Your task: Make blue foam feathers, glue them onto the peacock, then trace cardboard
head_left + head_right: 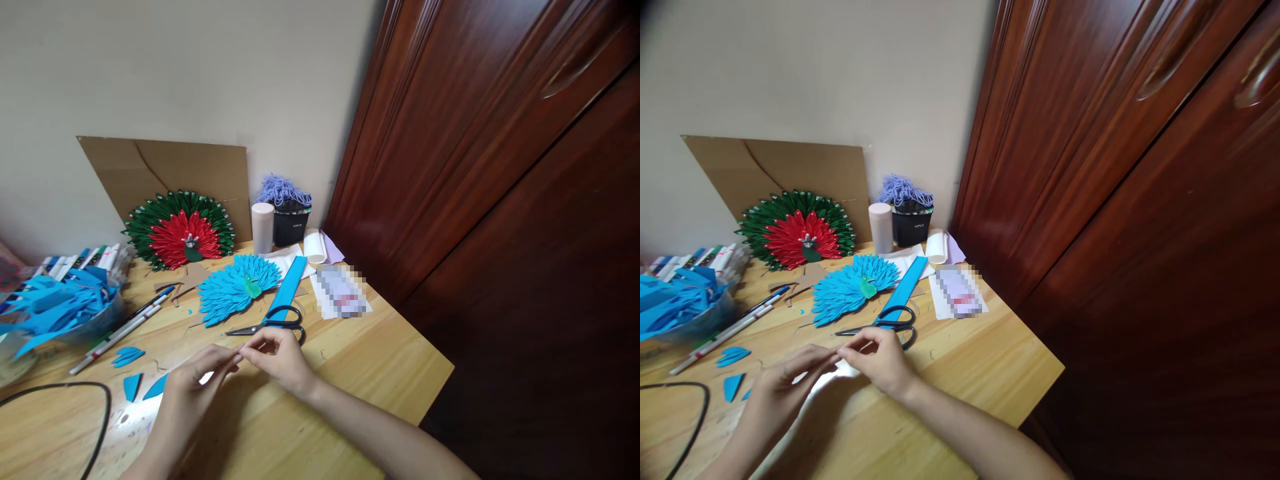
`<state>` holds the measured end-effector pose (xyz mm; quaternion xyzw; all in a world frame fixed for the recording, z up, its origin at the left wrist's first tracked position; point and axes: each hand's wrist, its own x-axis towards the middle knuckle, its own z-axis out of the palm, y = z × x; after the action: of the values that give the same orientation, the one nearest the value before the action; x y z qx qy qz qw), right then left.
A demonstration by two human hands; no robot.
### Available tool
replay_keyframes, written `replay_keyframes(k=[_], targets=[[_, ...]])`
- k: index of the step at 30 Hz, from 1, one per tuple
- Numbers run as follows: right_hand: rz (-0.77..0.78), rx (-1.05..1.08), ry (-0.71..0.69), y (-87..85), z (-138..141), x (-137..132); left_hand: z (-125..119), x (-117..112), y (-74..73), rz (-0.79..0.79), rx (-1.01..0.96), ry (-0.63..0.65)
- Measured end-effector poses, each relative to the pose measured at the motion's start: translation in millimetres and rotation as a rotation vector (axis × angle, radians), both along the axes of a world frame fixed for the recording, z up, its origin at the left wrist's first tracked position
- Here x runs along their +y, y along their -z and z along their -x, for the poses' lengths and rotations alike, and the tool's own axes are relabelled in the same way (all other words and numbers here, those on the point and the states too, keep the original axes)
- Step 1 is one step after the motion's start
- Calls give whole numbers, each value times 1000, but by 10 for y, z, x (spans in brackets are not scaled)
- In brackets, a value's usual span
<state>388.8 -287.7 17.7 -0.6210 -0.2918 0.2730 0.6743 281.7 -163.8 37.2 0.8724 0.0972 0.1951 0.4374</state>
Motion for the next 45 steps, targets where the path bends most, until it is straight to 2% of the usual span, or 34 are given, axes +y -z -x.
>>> replay_keyframes(k=[5,10,15,19,21,29,33,35,38,40,42,45], targets=[[9,-236,90,-187,119,54,48,38,-104,150,53,-66],[11,-368,111,-289,216,188,156,125,-193,213,24,-147],[-5,-335,68,-293,262,274,229,205,-318,282,56,-110],[-16,-219,89,-257,275,279,242,215,-324,358,46,-33],[-20,-127,62,-219,273,276,247,198,-292,327,-17,-39],[-96,326,-86,-16,295,271,309,154,-155,20,-202,-117],[-97,403,-181,-13,312,220,335,152,-147,-120,-265,-114],[-84,335,-232,-45,309,193,332,163,-159,-141,-249,-116],[-27,107,-292,-85,275,172,304,235,-142,-104,-181,-131],[43,-63,-242,-62,223,171,278,324,-71,-64,-140,-166],[130,-215,-122,17,151,175,257,418,47,-58,-88,-210],[247,-436,-43,187,46,182,247,486,240,-141,36,-201]])
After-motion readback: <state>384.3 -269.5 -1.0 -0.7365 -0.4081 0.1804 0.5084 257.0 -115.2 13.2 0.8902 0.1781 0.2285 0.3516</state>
